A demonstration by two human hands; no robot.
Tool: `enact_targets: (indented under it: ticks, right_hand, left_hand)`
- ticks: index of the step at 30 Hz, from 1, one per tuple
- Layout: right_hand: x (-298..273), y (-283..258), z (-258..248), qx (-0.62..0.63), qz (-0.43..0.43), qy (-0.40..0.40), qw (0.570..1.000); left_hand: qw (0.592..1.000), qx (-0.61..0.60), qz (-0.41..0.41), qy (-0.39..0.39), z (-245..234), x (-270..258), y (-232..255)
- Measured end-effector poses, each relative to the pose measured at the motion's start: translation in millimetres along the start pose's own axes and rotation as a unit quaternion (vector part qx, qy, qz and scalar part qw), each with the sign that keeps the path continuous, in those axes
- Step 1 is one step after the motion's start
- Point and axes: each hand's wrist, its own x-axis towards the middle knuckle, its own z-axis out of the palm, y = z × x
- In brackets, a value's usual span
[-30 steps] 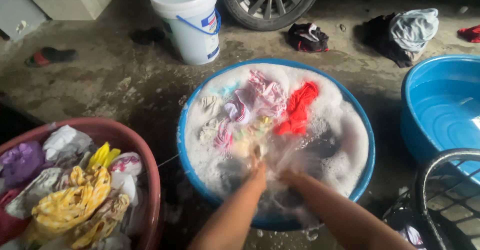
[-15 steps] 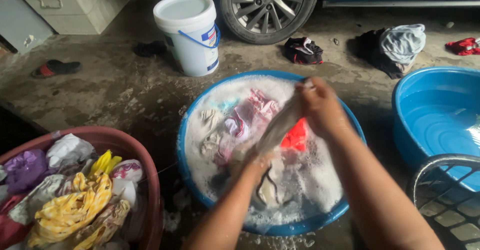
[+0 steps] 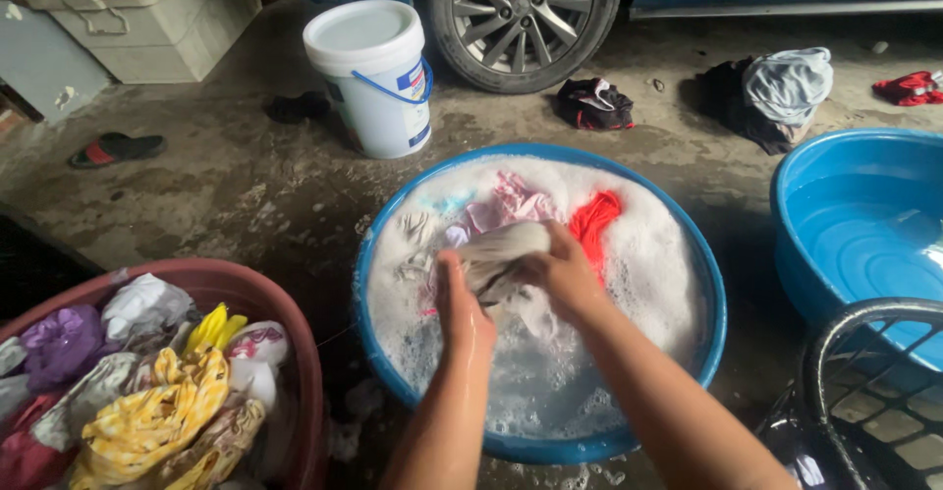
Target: The person hand washes clothes by scrubbing and wringing them in a basin of soapy water, then transfers them into another basin.
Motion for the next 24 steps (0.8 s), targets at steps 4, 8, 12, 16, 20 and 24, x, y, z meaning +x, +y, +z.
enact_targets:
  ticks: [4, 8, 12, 16, 20, 24]
  right_hand:
    - [-15, 9, 25, 0.046, -0.054, -0.047, 0.996]
    - [-47, 0, 1, 0.026, -0.013, -0.078, 0.997]
    - [-32, 0, 0, 0.319, 0.259, 0.16, 0.898]
    - [0, 53, -25, 0.239, 0.145, 0.118, 0.953]
    - [-5, 81, -43, -0.227, -0.185, 0.126, 0.948]
    - [-18, 51, -46, -0.564, -0.492, -0.126, 0.651]
  left_hand:
    - [0.989, -0.138, 0.002, 0.056, -13, 16, -3]
    - [0.998, -0.037, -0.031, 0.032, -15, 36, 12]
    - [0.992, 0.119, -0.015, 0.035, -26, 36, -5]
    - [0.998, 0.046, -0.038, 0.037, -42, 49, -41]
    - [0.981, 0.184, -0.058, 0.01, -80, 69, -71]
    - [0.869, 0.481, 0.018, -0.115, -128, 85, -97]
